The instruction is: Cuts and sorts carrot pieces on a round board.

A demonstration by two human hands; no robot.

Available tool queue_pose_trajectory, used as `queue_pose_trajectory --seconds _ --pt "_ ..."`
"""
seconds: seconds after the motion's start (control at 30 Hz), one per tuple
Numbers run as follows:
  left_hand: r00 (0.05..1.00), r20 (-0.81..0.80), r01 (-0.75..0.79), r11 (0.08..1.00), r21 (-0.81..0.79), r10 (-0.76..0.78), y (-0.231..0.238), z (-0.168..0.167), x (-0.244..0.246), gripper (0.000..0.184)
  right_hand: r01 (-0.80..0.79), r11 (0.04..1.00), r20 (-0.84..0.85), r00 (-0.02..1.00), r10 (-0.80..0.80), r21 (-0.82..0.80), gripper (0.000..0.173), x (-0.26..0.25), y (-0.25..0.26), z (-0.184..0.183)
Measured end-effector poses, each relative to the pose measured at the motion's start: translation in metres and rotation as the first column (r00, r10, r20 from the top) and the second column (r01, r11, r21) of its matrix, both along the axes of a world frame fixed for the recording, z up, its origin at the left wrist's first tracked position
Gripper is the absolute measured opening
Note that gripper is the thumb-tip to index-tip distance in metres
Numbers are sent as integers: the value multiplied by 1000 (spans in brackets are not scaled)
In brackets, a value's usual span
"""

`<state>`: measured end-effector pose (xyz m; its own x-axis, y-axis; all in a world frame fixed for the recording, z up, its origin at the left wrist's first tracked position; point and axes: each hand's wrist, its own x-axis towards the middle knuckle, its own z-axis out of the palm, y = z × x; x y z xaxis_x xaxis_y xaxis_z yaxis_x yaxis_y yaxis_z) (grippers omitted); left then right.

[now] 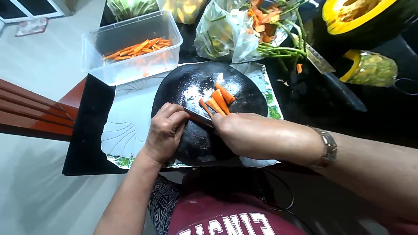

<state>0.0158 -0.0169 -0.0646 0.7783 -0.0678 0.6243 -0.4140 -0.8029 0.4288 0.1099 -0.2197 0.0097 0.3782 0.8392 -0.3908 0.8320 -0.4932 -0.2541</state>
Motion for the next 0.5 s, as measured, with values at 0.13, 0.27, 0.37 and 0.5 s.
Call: queue_pose_trajectory --seconds 0.13,0.27,0.37,0.5 --pt "1000 2 10 1000 -10 -10 0 -1 1 13 40 999 -34 999 -41 -31 14 -1 -32 0" --pt "1000 -3 14 1000 24 -14 1 -1 1 12 54 999 28 998 -54 3 17 -6 -53 -1" --pt "1000 -24 9 999 42 -8 1 1 2 12 112 994 -10 994 -112 15 20 -2 -58 -1" --pt "997 -82 2 999 51 2 0 7 6 8 143 947 -79 989 -125 288 20 10 -75 -10"
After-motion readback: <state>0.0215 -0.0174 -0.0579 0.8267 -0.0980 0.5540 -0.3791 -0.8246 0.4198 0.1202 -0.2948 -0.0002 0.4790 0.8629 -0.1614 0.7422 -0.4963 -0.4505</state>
